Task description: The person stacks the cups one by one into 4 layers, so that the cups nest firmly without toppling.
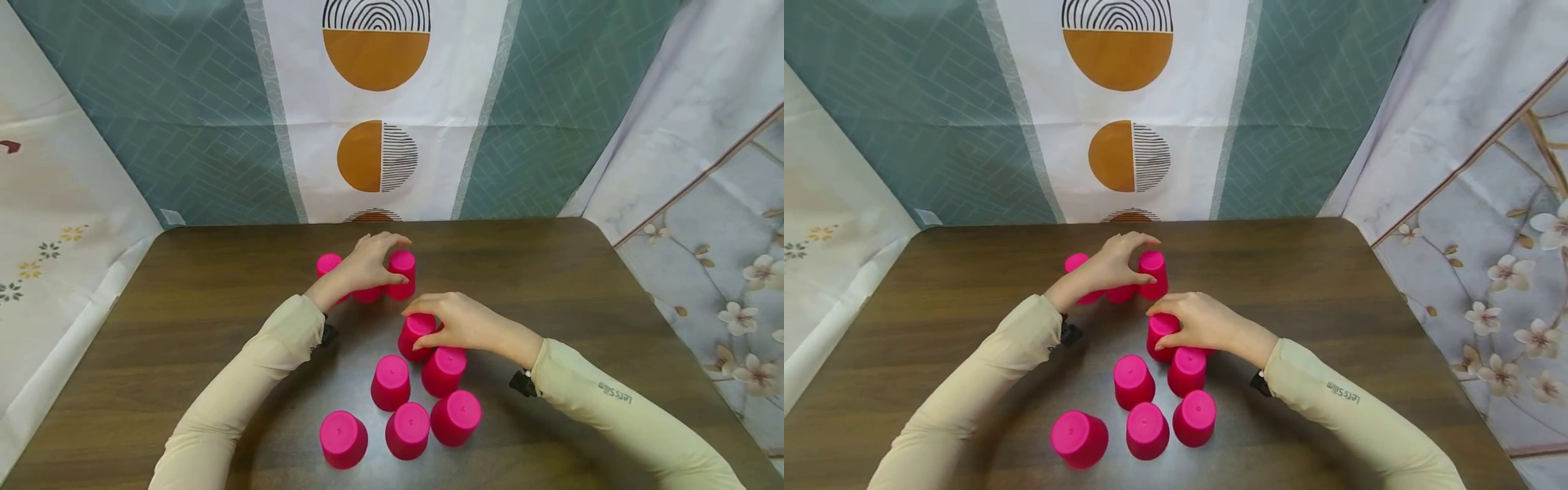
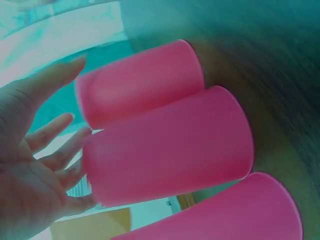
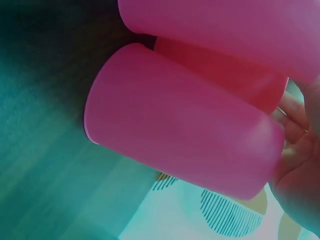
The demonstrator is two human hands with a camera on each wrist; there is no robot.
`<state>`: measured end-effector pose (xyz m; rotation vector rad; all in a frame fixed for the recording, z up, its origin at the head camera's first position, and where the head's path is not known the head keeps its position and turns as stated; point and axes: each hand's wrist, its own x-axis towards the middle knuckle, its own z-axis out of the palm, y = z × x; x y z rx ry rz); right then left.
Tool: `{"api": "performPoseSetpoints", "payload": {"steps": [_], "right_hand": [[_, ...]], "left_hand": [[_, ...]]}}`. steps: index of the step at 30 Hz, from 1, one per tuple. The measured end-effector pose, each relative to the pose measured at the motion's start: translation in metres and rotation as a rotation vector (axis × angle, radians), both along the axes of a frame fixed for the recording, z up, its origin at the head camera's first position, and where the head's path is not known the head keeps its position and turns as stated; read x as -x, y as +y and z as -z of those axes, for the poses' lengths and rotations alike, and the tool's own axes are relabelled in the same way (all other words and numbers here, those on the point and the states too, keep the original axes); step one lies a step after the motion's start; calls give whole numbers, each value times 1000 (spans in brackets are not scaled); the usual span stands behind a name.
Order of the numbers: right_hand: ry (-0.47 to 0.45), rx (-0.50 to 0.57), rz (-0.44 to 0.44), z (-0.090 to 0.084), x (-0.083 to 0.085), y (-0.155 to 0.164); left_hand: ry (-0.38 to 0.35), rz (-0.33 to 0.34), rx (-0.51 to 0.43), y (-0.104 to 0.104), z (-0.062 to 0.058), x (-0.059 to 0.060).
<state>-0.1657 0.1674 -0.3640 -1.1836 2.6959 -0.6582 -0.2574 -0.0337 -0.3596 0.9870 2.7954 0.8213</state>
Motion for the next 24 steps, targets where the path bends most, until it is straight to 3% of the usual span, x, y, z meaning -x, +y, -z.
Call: {"api": "performPoseSetpoints", "payload": {"steps": [3, 7, 12, 15, 19, 24], "right_hand": [[23, -57, -15, 0, 0, 0], [36, -122, -63, -5, 2, 1], [15, -99, -114, -13, 8, 5], [13, -49, -101, -19, 12, 7], [6, 7, -83, -27, 20, 9], [31, 40, -98, -36, 30, 17]], "left_hand": [[45, -9, -65, -5, -4, -12], [87, -13, -178, -14, -10, -38], [94, 71, -285, -26, -12, -75], [33, 131, -302, -32, -10, -96], [-112, 153, -274, -37, -5, -122], [-275, 184, -236, -35, 4, -140]]}}
